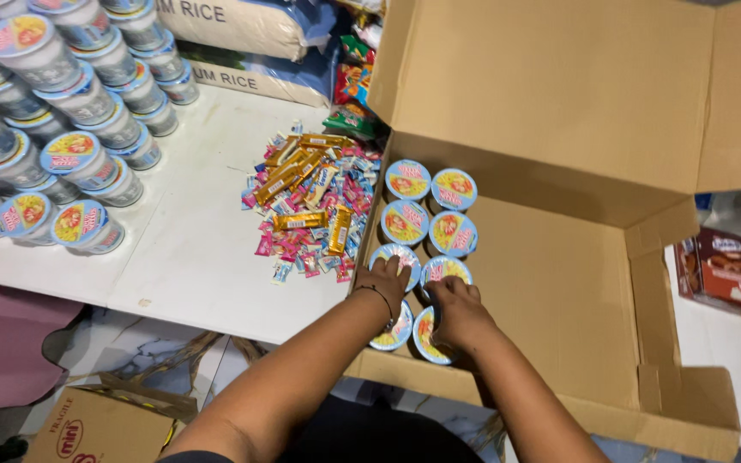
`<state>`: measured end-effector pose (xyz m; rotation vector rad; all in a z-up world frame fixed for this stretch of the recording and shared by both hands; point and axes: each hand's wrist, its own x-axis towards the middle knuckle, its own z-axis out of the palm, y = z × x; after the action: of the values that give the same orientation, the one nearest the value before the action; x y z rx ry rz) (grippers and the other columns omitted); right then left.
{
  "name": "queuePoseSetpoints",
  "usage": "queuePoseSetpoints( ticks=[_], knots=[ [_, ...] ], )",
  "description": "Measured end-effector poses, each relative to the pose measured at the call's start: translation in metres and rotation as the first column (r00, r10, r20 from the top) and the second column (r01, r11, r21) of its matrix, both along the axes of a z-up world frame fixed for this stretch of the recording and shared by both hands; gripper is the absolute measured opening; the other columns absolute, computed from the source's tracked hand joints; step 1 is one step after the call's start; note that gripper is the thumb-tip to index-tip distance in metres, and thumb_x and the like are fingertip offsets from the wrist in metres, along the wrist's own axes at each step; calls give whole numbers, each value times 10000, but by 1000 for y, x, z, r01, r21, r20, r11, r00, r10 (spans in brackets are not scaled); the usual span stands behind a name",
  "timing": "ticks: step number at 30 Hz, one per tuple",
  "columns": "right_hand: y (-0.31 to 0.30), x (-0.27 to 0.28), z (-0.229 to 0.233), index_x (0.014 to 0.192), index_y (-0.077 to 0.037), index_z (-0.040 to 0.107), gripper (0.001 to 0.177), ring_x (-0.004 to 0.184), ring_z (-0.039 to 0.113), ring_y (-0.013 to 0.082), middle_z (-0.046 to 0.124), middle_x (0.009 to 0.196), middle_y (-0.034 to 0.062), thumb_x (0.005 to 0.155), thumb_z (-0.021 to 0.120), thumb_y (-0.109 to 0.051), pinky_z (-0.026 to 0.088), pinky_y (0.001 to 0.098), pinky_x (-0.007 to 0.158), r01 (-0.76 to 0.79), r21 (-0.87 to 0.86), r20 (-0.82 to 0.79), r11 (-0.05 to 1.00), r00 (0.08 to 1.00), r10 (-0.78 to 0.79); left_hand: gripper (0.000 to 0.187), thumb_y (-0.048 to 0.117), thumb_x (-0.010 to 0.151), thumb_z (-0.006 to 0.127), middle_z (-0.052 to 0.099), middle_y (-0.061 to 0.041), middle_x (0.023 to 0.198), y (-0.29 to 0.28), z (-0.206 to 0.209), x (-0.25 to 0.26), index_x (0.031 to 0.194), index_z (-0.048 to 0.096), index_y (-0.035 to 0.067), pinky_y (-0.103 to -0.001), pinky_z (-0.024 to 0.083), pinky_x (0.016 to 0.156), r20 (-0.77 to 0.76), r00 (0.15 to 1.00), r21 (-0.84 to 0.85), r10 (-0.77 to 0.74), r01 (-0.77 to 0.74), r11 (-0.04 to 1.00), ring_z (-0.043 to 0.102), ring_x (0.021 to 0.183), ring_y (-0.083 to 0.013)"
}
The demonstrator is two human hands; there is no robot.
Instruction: The person packs yellow and blue instant noodle cups into cardboard boxes. They arrange the cups in rows inside the boxes, close the flaps of a filled box, and then open a new empty box to continue packing.
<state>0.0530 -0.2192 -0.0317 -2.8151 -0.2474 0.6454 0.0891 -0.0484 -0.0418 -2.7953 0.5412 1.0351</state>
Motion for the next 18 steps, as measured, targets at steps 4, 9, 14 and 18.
queuePoseSetpoints(
  ticks=[4, 9, 14, 18],
  knots=[
    [-4, 2, -10, 1397, -285, 518, 937, 1345, 425, 377, 450, 1470, 69, 550, 881, -117, 417, 425, 1133, 9, 14, 6, 1000, 1000, -9, 1151, 248, 742, 856, 86, -154, 1710, -7, -18, 1, 1637, 139, 138, -625, 265, 1148, 50, 998, -66, 27, -24, 998, 180, 1527, -395],
    [-27, 10, -46, 1388, -286, 586, 927, 1338, 461, 319, 516, 1410, 23, 527, 913, -184, 389, 414, 1146, 15, 38, 62, 999, 998, -18, 830, 261, 797, 767, 257, -175, 1658, 5, -22, -19, 1522, 405, 82, -640, 225, 1167, 226, 974, -220, -13, 64, 973, 326, 1475, -352],
    [-58, 36, -97, 1307, -263, 640, 657, 1255, 593, 274, 629, 1325, 46, 696, 864, -358, 474, 395, 1080, 63, 31, 104, 998, 992, -66, 509, 357, 807, 744, 575, -118, 1438, 53, 9, -42, 1276, 691, 165, -525, 355, 1144, 518, 845, -756, 132, 380, 533, 534, 1330, -359],
    [-60, 82, -89, 1349, -158, 664, 573, 1019, 745, 345, 782, 1076, 209, 839, 774, -393, 611, 435, 893, 406, 158, -43, 900, 913, -405, 418, 332, 893, 714, 598, -80, 1442, 131, 41, -36, 1283, 687, 183, -465, 439, 1129, 443, 830, -871, 339, 310, 380, 566, 1342, -321]
  ],
)
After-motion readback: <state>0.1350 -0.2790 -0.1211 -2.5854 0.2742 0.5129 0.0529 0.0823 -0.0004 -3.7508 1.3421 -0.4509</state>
